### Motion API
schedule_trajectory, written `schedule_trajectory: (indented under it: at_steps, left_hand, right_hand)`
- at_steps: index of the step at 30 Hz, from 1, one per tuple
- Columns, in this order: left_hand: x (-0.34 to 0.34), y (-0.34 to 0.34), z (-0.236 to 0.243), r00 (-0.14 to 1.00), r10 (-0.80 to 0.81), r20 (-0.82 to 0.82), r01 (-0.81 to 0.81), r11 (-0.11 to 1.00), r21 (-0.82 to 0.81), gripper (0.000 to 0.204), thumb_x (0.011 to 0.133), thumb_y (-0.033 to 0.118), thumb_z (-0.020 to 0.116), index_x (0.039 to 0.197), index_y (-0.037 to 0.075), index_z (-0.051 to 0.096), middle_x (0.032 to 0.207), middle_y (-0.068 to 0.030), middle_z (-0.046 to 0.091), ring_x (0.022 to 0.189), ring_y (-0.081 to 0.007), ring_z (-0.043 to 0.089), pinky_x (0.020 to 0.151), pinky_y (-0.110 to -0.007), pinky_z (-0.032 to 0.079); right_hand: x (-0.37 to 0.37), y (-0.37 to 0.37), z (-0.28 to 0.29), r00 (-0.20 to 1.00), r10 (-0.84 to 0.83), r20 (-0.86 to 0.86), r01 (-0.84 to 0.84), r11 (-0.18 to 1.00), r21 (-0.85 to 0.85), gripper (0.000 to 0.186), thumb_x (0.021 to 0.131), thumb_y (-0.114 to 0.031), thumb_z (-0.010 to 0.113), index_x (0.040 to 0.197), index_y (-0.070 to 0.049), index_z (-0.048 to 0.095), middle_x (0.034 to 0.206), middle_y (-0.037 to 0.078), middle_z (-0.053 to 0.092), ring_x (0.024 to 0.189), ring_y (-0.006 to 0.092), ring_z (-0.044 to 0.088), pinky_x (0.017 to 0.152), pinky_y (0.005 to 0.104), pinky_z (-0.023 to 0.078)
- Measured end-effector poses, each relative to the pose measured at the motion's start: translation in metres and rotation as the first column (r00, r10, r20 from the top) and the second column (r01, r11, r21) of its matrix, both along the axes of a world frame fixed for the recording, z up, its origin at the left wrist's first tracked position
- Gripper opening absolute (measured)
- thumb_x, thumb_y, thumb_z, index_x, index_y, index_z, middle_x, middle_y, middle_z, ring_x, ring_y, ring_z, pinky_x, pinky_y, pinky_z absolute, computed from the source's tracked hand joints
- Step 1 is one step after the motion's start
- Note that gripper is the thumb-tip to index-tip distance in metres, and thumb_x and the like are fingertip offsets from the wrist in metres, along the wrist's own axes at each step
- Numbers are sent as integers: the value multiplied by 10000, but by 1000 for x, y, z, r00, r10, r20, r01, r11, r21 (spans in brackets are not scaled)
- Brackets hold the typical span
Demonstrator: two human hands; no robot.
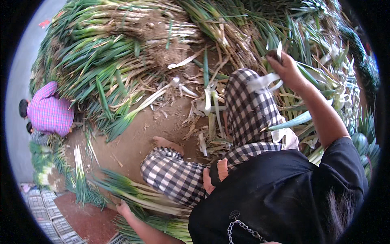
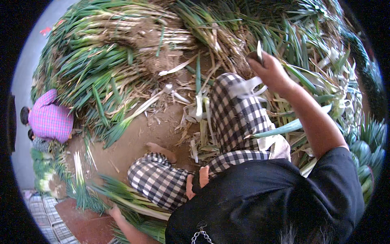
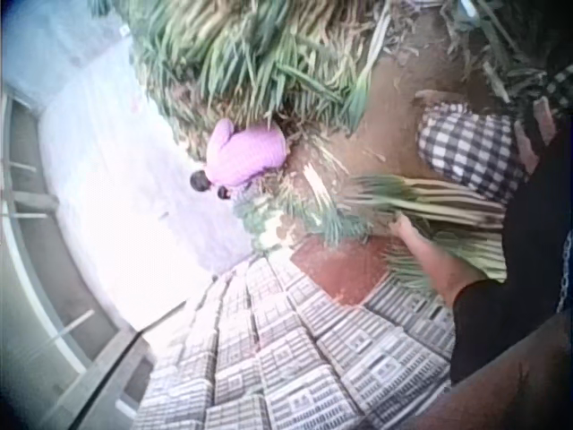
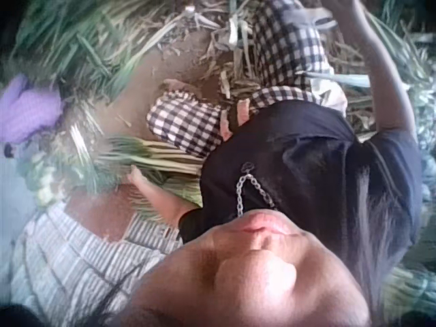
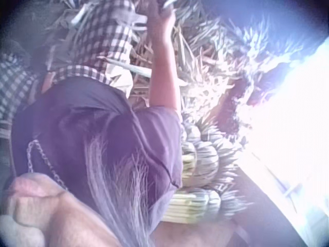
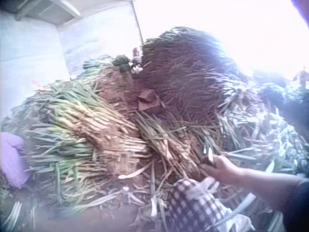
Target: The person sits on the floor and peels the outer layers off long green vegetables, likely leeks or scallions, by hand. They remove the roots and dry leaves, then place the cleaned vegetables into a pile nearby.
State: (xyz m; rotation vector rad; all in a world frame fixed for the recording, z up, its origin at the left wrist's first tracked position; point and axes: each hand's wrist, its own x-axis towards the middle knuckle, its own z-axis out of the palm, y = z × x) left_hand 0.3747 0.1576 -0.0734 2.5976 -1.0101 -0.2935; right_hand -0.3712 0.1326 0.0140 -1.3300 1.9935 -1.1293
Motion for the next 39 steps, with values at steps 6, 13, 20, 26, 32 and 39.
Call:
schedule_trajectory:
  at_steps: [6,13,20,26,32,39]
  left_hand:
    - [-129,-85,24,831,-548,-89,543,836,-81,295,780,178,534,945,-63,494,884,-129,536,803,-186,498,752,-293,396]
    - [-332,-169,85,432,-804,-408,892,447,64,326,796,215,516,1025,-15,485,957,-137,549,875,-196,528,788,-289,400]
    - [-377,-184,42,425,-820,-383,904,360,232,271,792,201,527,975,2,511,822,-116,587,764,-174,550,703,-285,433]
    - [-398,-204,29,422,-770,-478,901,297,316,313,777,216,539,1008,8,498,876,-148,583,794,-224,567,716,-313,440]
    - [-408,-218,28,467,-769,-437,858,274,435,318,785,247,522,1019,34,491,907,-146,574,845,-256,552,746,-331,426]
    - [-414,-216,31,403,-800,-444,879,204,431,339,771,231,533,1025,11,483,911,-152,567,847,-259,546,745,-328,423]
  right_hand:
    - [-57,34,-51,977,-69,-199,125,952,281,335,793,-282,495,1030,-46,479,806,144,565,715,215,537,668,327,426]
    - [-71,110,-204,892,338,301,-406,305,861,416,785,-369,483,1101,-97,474,936,116,573,801,206,545,722,320,425]
    - [-108,42,-192,936,344,72,-218,409,886,317,742,-307,524,929,-54,558,752,142,587,683,256,557,630,346,437]
    - [-137,-62,-253,952,-124,-281,226,902,367,252,747,-181,512,946,-27,507,870,203,553,809,357,522,695,379,427]
    - [-159,-110,-307,875,-329,-356,484,583,653,352,727,-197,517,1034,-29,477,972,188,541,906,312,521,778,373,422]
    - [-165,-123,-277,942,38,-332,242,609,756,445,628,-244,625,938,47,491,952,199,542,891,294,533,744,342,446]
